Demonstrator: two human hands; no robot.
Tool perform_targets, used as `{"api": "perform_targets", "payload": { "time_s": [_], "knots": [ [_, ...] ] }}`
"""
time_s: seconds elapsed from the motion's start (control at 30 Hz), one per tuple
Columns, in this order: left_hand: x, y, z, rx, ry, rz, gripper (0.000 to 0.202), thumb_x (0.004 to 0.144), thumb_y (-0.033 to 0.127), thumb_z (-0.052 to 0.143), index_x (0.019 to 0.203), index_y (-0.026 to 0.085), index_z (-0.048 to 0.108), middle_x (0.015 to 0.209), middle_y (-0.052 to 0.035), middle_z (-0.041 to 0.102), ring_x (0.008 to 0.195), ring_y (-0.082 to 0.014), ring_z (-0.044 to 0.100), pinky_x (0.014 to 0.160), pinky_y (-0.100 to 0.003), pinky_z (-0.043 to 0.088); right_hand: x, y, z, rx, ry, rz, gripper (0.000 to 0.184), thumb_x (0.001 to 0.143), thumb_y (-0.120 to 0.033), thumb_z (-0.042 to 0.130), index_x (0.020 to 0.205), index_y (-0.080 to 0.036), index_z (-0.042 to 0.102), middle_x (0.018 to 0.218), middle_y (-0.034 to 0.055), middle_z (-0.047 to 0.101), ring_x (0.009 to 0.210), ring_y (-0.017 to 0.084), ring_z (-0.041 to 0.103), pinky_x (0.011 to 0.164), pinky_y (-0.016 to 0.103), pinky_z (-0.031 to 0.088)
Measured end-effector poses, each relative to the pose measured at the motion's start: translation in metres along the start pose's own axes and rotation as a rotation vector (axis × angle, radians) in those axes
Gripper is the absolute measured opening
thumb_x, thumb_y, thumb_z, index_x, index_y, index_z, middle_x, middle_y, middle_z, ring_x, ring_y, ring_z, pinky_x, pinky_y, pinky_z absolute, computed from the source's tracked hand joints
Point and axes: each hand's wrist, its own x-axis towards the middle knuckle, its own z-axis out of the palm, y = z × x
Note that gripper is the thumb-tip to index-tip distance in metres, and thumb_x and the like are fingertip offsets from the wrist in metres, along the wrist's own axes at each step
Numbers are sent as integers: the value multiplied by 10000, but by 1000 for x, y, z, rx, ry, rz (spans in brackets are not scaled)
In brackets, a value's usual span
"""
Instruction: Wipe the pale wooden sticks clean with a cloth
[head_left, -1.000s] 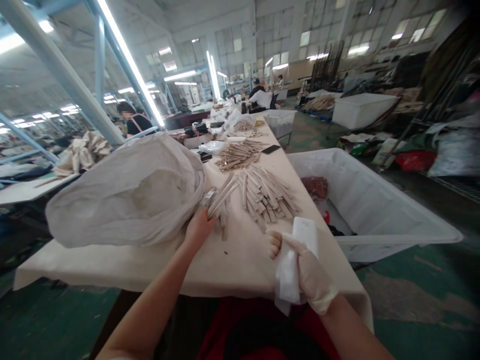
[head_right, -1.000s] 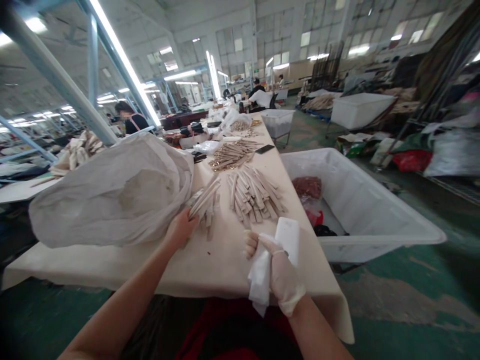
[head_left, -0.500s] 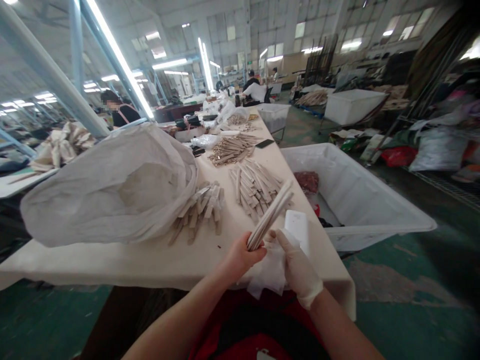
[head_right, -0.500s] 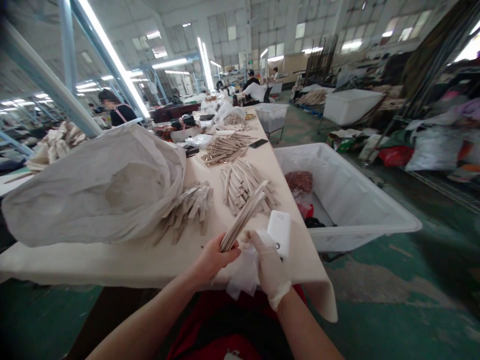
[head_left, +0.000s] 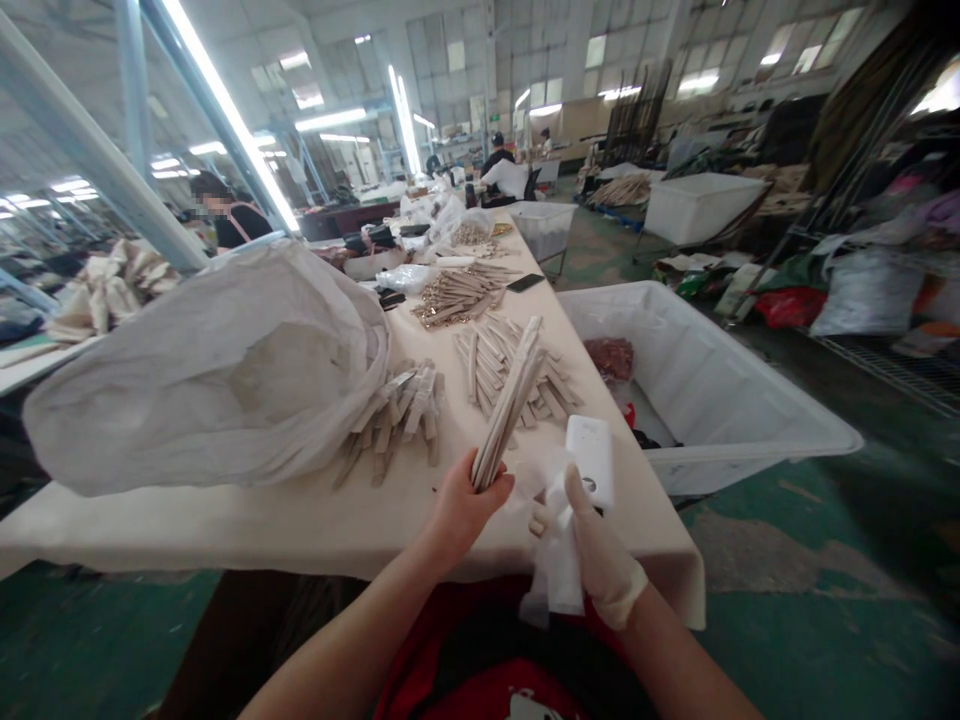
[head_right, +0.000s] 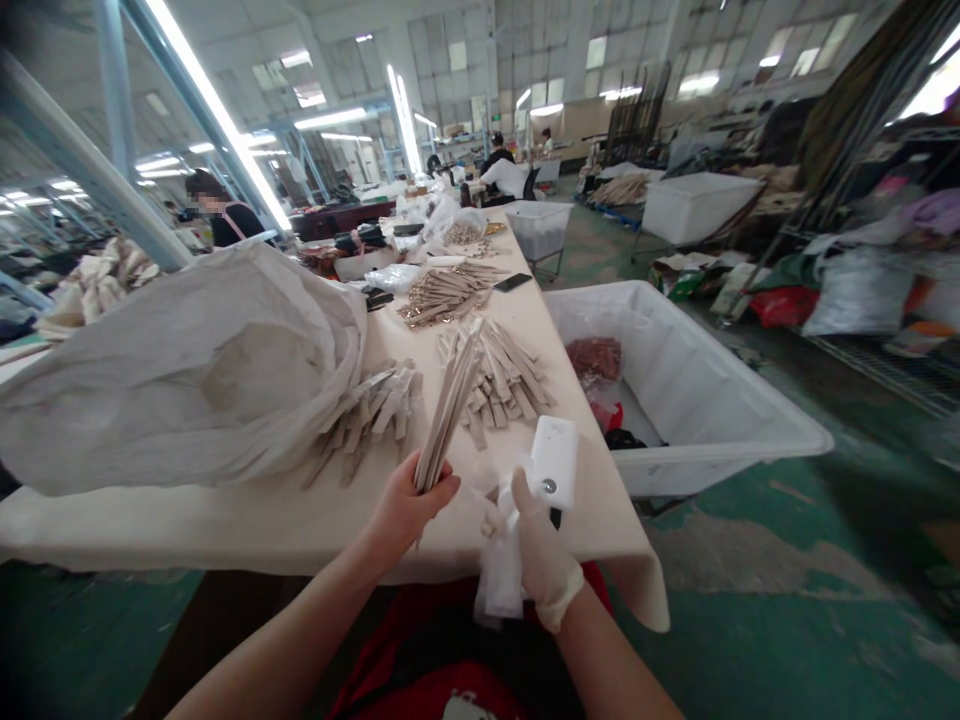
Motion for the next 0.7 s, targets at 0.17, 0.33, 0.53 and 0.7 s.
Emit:
{"api": "perform_targets", "payload": {
  "time_s": [0.17, 0.33, 0.53, 0.7],
  "knots": [
    [1, -6, 6, 75, 8, 50, 159, 697, 287, 564, 708, 160, 469, 585, 55, 427, 532, -66, 391, 502, -181, 321, 1, 7, 5, -131, 86, -64, 323, 661, -481, 660, 661, -181, 541, 425, -72, 401, 377, 68, 389, 371, 174, 329],
    [-6, -5, -5, -57, -136, -47, 219, 769, 374, 465, 788, 158, 443, 571, 66, 414, 414, -37, 333, 408, -175, 275, 5, -15, 7, -216, 240, -252, 313, 633, -398, 699, 561, -172, 495, 432, -55, 449, 368, 68, 399, 360, 185, 342],
    [-26, -3, -27, -165, -225, -171, 303, 750, 421, 477, 892, 156, 434, 481, 97, 372, 361, -29, 284, 367, -164, 182, 12, -44, -4, -108, 250, -318, 298, 656, -413, 684, 611, -182, 501, 458, -56, 472, 348, 60, 388, 334, 180, 338],
    [-33, -11, -35, -50, -205, -220, 236, 673, 350, 563, 760, 181, 423, 481, 102, 319, 381, -31, 261, 366, -161, 206, 14, -55, -6, -106, 255, -389, 321, 634, -421, 695, 606, -191, 472, 444, -72, 448, 331, 59, 366, 313, 180, 318]
  ]
}}
